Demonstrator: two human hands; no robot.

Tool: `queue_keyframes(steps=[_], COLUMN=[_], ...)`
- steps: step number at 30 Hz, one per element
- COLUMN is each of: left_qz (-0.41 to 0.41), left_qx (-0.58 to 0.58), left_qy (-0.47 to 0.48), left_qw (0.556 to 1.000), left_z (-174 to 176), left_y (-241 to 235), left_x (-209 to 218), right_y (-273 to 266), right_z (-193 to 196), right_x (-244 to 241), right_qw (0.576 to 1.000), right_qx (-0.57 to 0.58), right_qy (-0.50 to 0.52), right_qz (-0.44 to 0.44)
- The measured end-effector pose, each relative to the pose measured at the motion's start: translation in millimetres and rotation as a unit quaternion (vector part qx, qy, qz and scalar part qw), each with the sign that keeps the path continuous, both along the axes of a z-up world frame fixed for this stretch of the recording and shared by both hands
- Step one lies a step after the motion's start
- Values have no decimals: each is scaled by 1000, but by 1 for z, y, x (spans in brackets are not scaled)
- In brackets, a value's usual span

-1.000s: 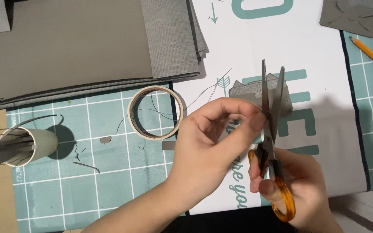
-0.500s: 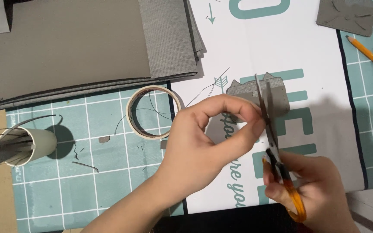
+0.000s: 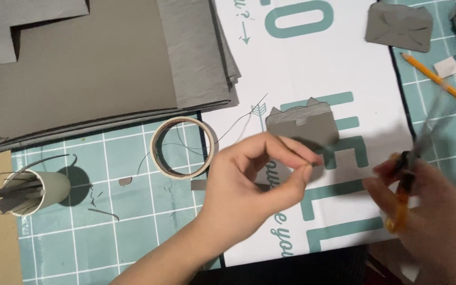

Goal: The person trims the edges of a small grey fabric piece using scissors, then attaches a small white square to its surface. They continue trimming a longer grey fabric strip, cutting it into smaller pieces.

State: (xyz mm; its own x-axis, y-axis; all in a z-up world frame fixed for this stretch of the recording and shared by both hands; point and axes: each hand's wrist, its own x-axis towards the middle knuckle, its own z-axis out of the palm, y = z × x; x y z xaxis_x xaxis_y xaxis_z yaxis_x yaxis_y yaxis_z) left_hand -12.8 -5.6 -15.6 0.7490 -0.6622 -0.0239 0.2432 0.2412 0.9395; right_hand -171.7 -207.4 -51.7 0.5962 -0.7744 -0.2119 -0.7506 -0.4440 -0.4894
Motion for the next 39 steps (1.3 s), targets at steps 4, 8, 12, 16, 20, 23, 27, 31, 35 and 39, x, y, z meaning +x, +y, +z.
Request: queue_keyframes(steps=[4,8,12,16,20,23,27,31,35,39], left_qz=[29,33,37,-2,-13,-27,1,6,148,102], left_qx=[80,139,207,226,224,192,138,99,176,249], left_qy=[-283,-638,-700,-711,-693,-672,-644,-626,-623,-518], left_qw=[955,756,682,666,686,714,753,774,747,812], left_z=[-23,-54,-65,-67,-60,-60,-51,-44,-40,-43], left_y=[-11,-19,-26,-23,-20,-18,-19,-21,-23,-19], left_x=[-7,-14,-29,-31,-23,-21,-17,-13,-16,-16], right_y=[-28,-42,-47,-41,-36,-27,-16,-12,-2,11], right_z=[-18,-37,-40,-36,-32,-22,-21,-24,-19,-18], right_x=[-23,-50,-56,-58,-59,-52,-48,-48,-38,-21], right_qw=[982,913,882,881,888,898,893,892,892,883], right_qx=[-186,-382,-445,-452,-436,-413,-419,-419,-398,-391], right_qy=[19,-34,-5,6,21,27,47,39,-7,-91], right_qz=[33,141,154,144,144,152,160,163,213,245])
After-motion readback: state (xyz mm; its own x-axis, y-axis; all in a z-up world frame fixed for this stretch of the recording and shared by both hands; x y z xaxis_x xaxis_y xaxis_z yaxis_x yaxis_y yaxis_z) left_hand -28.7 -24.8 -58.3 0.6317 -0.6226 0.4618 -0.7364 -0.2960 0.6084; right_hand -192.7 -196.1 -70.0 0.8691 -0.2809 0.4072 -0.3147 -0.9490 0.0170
